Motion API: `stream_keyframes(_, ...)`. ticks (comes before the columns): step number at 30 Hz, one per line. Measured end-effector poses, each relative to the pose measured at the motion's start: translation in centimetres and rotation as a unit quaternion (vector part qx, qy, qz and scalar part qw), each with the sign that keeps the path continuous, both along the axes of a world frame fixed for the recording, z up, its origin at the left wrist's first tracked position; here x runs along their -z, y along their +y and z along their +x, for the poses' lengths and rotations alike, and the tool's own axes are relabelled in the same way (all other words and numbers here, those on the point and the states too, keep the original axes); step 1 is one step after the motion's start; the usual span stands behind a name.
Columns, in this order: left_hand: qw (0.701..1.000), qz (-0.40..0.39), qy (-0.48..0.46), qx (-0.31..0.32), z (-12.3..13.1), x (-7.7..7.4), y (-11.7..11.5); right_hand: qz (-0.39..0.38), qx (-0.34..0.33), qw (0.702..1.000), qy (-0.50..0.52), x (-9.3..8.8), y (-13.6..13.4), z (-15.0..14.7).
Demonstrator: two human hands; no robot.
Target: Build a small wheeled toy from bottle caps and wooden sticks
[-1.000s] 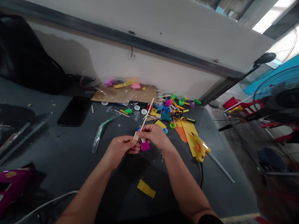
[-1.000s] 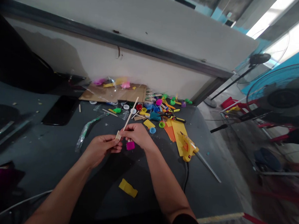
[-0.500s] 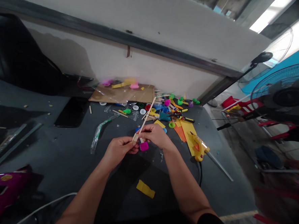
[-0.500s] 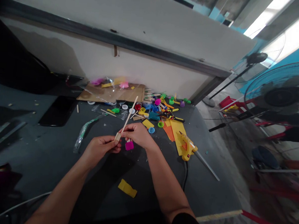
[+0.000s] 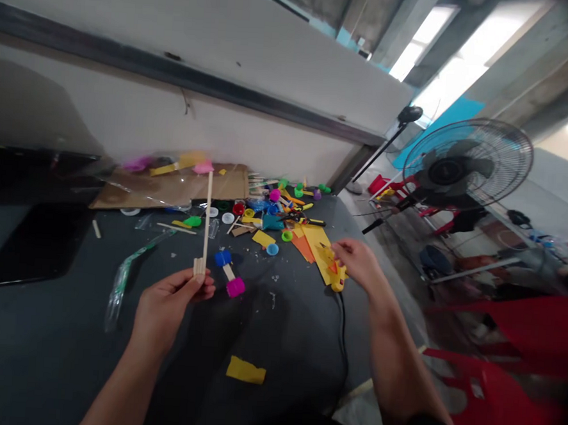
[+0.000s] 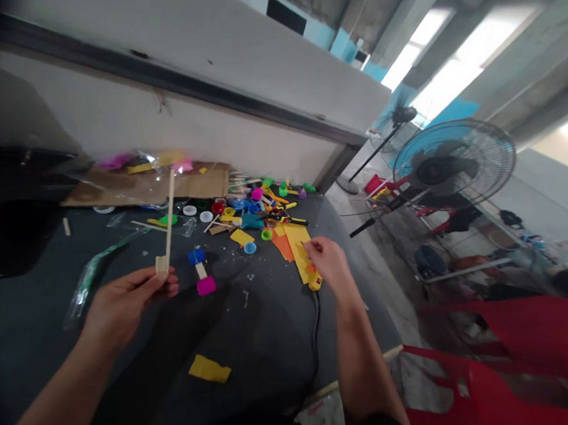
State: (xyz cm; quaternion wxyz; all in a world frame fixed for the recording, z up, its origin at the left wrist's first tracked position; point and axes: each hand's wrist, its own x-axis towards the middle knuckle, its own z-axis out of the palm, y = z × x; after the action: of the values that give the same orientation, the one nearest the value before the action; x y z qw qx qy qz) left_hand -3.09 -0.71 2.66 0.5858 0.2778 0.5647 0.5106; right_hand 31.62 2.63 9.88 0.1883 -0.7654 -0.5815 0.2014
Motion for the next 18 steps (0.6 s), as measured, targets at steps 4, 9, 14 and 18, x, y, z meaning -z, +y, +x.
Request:
stream_keyframes(4, 1.000, -0.006, -0.012, -0.007, 0.6, 0.1, 0.1, -0.086, 0.101, 0.977, -0.164, 3.2, -3.4, 4.1)
stream_keyframes(9, 1.000, -0.001, -0.010, -0.001, 0.8, 0.2, 0.1, -0.137, 0.130, 0.961, -0.202, 6.9, -4.6, 2.5)
stream_keyframes(14, 1.000, 0.012, -0.010, -0.006, 0.4, 0.5, 0.1, -0.129, 0.165, 0.962, -0.176, 8.1, -4.3, 2.2)
stream_keyframes(18, 1.000, 0.020, -0.009, 0.003, 0.5, 0.6, 0.2, -0.128, 0.184, 0.959, -0.176, 8.2, -4.5, 3.6)
